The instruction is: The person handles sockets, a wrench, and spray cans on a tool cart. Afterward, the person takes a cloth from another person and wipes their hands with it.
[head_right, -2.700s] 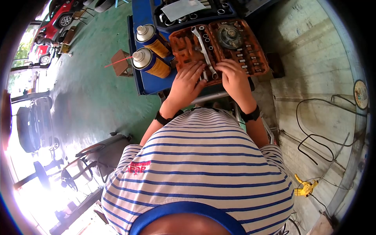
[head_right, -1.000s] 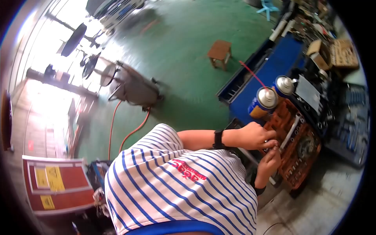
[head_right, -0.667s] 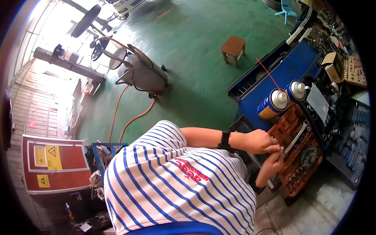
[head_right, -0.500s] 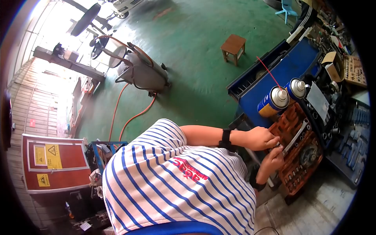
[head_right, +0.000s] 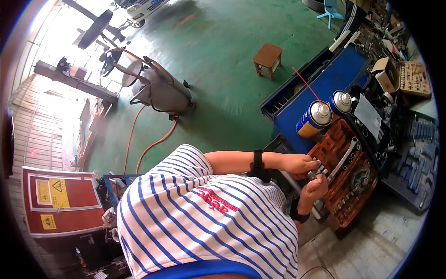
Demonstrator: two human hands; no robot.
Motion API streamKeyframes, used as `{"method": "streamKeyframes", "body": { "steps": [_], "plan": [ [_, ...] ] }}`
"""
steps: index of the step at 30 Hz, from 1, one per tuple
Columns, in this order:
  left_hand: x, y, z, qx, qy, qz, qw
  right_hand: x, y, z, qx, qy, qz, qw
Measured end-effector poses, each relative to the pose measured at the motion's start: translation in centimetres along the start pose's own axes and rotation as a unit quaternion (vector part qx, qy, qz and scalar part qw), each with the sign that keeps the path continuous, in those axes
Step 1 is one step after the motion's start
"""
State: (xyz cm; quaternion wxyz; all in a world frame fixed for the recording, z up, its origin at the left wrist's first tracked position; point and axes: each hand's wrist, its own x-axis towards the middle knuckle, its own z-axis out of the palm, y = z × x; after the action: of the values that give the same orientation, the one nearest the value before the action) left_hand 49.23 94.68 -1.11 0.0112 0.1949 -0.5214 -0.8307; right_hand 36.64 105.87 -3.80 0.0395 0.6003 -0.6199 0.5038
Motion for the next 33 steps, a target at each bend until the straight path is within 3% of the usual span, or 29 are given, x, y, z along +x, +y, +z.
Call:
{"method": "streamKeyframes", "body": {
  "steps": [1, 3, 4, 6, 10, 11, 13, 19, 21, 25, 28, 29, 30, 31, 33],
  "plan": [
    [0.2, -0.4, -0.3, 0.0, -0.003, -0.002, 1.0, 0.0, 0.0, -0.4, 0.025, -0.028, -0.009, 0.999],
    [1.2, -1.8, 0.1, 0.193, 0.085, 0.166, 0.963, 0.2, -0.6, -0.9, 0.016, 0.024, -0.008, 1.0],
    [0.5, -0.9, 0.3, 0.171, 0.093, 0.129, 0.972, 0.1, -1.0, -1.4, 0.006, 0.076, -0.007, 0.997],
    [-0.8, 1.1, 0.5, 0.125, 0.114, 0.056, 0.984, -0.2, -0.5, -2.5, -0.019, 0.085, 0.064, 0.994],
    [-1.7, 2.0, 0.0, 0.166, 0.165, 0.224, 0.946, 1.3, -1.0, -3.6, 0.079, 0.101, 0.188, 0.974],
    [-1.8, 1.7, -0.4, 0.2, 0.17, 0.257, 0.93, 1.4, -0.7, -4.4, 0.012, 0.083, 0.184, 0.979],
    [-1.8, 1.2, -0.3, 0.201, 0.154, 0.276, 0.927, 1.4, -1.3, -5.1, 0.029, 0.089, 0.24, 0.966],
    [-1.1, 1.9, 1.3, 0.171, 0.052, 0.173, 0.969, 0.5, -1.0, -5.1, 0.081, 0.04, 0.238, 0.967],
    [-0.8, 2.0, 1.3, 0.197, 0.059, 0.204, 0.957, 0.6, -1.4, -4.4, 0.074, 0.054, 0.21, 0.973],
    [-0.8, 2.3, 1.3, 0.235, 0.066, 0.176, 0.954, 0.6, -1.9, -3.7, 0.075, 0.079, 0.222, 0.969],
    [-0.6, 2.1, 1.2, 0.245, 0.104, 0.211, 0.941, 1.0, -2.8, -3.8, 0.015, 0.029, 0.242, 0.97],
    [-0.6, 2.2, 0.9, 0.275, 0.109, 0.179, 0.938, 1.3, -3.2, -4.0, 0.007, 0.02, 0.235, 0.972],
    [-0.2, 2.3, 0.7, 0.306, 0.115, 0.149, 0.933, 1.4, -3.3, -4.2, 0.034, 0.013, 0.223, 0.974],
    [0.2, 2.0, 0.3, 0.311, 0.109, 0.202, 0.922, 1.4, -3.2, -4.2, 0.061, 0.005, 0.207, 0.976],
    [0.5, 2.0, 0.1, 0.295, 0.093, 0.19, 0.932, 1.2, -2.8, -4.2, 0.093, -0.002, 0.216, 0.972]
  ]
}}
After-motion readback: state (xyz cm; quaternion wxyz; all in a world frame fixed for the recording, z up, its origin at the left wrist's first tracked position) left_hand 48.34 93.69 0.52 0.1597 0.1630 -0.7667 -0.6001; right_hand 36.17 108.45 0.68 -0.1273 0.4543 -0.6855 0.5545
